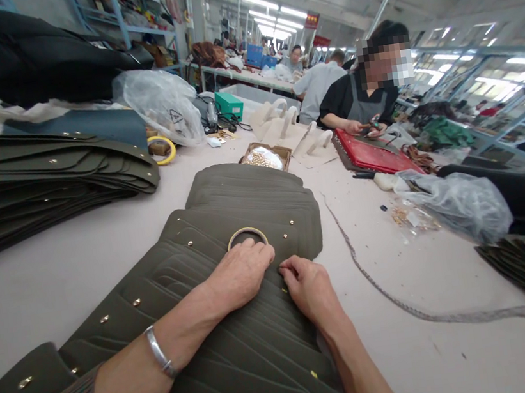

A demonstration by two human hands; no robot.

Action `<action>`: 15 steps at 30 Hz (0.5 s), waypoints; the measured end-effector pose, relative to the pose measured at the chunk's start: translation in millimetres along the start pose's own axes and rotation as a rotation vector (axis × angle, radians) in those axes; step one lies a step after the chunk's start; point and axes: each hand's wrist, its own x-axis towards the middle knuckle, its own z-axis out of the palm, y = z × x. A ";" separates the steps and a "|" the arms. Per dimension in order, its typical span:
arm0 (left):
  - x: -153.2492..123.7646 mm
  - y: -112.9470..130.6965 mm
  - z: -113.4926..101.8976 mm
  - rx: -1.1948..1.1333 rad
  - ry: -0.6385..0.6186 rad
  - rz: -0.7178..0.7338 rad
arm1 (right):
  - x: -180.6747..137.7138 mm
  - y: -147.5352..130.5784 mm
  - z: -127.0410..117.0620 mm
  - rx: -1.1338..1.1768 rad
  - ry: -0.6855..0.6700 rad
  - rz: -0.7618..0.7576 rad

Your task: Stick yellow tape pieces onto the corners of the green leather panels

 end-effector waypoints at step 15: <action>-2.4 -1.1 2.3 -0.005 0.071 0.014 | -12.2 11.8 -1.6 -0.090 0.049 -0.101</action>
